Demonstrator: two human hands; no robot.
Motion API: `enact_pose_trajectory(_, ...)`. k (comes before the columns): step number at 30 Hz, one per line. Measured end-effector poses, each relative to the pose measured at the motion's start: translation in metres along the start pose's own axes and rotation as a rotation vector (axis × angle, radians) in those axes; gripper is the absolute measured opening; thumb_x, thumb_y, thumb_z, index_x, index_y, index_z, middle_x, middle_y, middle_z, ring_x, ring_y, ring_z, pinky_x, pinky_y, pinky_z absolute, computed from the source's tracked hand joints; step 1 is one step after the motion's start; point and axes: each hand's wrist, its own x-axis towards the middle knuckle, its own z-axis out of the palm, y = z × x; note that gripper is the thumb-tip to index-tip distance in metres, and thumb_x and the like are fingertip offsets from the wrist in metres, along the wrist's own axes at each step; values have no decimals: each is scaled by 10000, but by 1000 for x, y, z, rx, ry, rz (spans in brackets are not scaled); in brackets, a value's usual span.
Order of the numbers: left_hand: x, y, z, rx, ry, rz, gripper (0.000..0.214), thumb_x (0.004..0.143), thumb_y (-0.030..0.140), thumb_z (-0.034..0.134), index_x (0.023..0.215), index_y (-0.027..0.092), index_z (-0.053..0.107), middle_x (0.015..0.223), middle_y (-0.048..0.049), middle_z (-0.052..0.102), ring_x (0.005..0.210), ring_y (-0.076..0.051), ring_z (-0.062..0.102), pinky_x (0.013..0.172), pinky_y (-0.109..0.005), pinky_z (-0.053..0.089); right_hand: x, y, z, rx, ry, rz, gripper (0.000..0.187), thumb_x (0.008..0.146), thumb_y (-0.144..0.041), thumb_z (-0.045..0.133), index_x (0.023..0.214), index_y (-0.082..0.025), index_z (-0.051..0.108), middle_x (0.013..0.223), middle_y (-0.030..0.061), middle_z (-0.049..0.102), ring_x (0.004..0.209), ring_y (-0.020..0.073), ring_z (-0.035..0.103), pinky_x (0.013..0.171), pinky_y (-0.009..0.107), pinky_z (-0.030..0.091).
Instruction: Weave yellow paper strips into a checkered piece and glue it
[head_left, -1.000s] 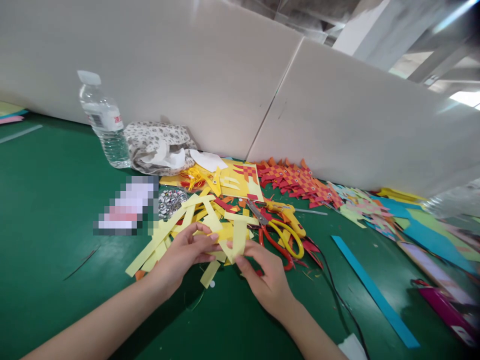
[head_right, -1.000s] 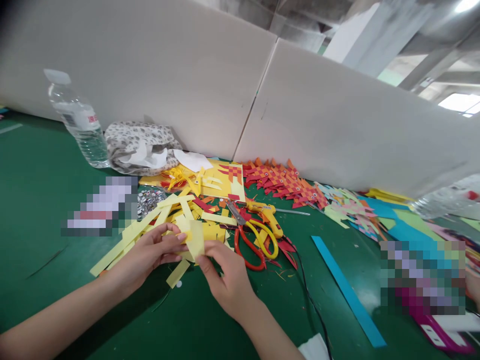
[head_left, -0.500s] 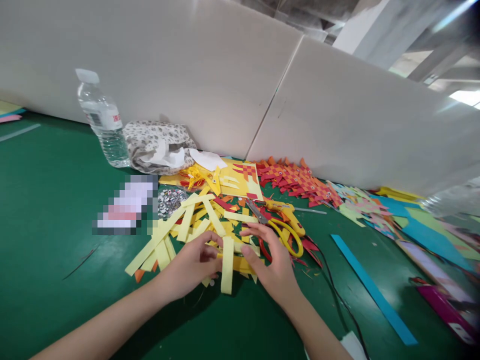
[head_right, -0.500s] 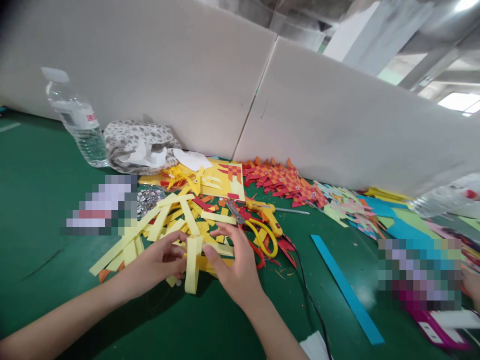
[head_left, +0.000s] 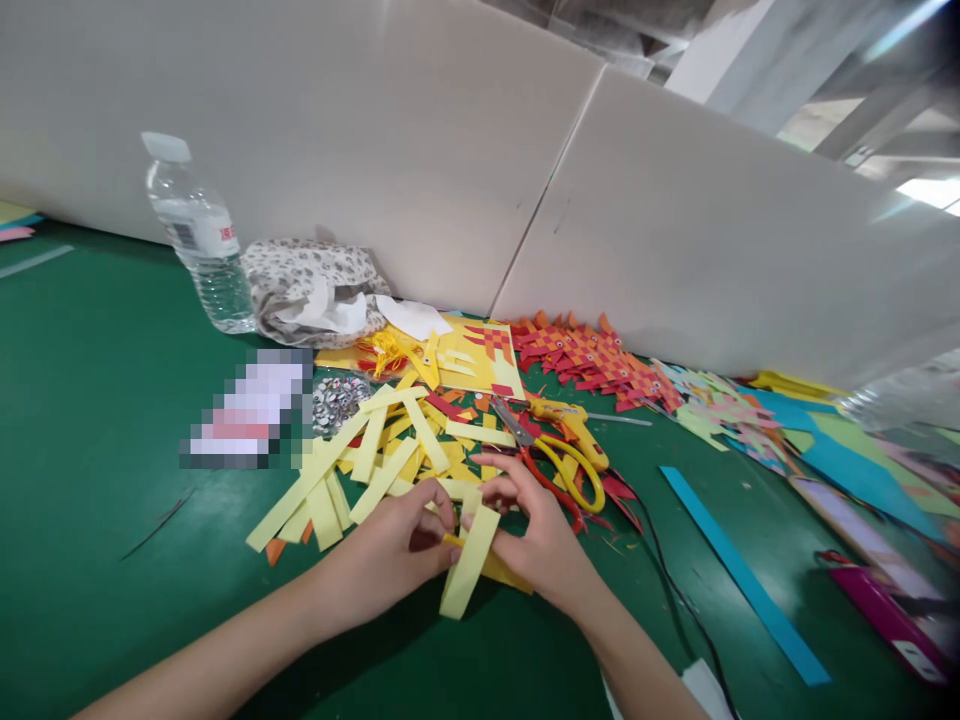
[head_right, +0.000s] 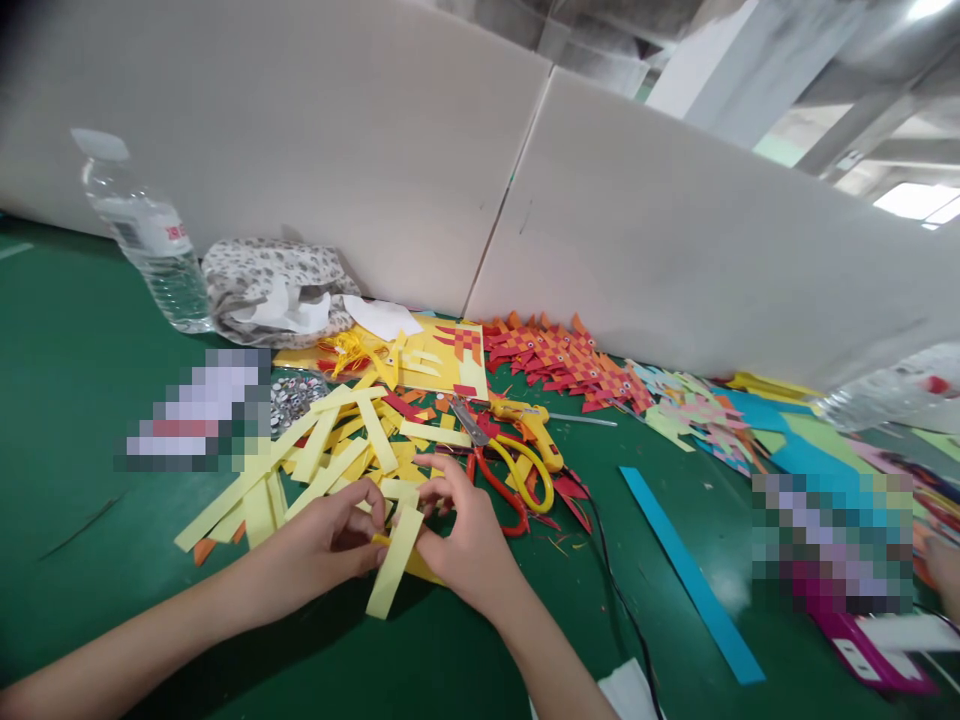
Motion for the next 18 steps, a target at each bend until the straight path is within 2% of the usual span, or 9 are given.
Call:
enact_pose_trajectory(3,0,-1,1,-29,-9,-7,167,742,224,564,771,216,399,627,53,512,563,-99,446,504,-194,303,-1,1,0,81,0,-13,390,714,-174,612,1087,-217,504,699,-31,589,668,119,561,665,251,466)
enact_pose_trajectory(8,-2,4,1,-21,-30,-53,163,732,171,541,728,212,384,579,79,439,515,-79,378,470,-194,246,0,6,5,281,43,80,360,691,-222,672,1021,-215,528,726,-22,594,661,107,569,638,225,469)
enact_pose_trajectory(11,-3,5,2,-15,-56,-62,180,731,165,546,701,210,374,540,95,394,484,-69,351,465,-196,244,2,7,7,299,101,79,314,702,-291,673,977,-207,545,753,-2,595,669,114,574,621,225,476)
enact_pose_trajectory(15,0,3,1,-112,-89,-106,249,714,231,620,693,207,373,564,77,473,567,-102,518,534,-211,343,5,7,2,316,193,49,345,726,-370,652,1003,-204,531,733,-3,582,660,120,579,619,230,486)
enact_pose_trajectory(18,1,3,0,-226,-88,-126,302,690,277,665,705,204,373,574,64,521,668,-151,615,559,-218,362,4,6,-6,377,65,4,467,795,-501,520,1148,-201,463,825,35,615,744,153,606,687,279,498)
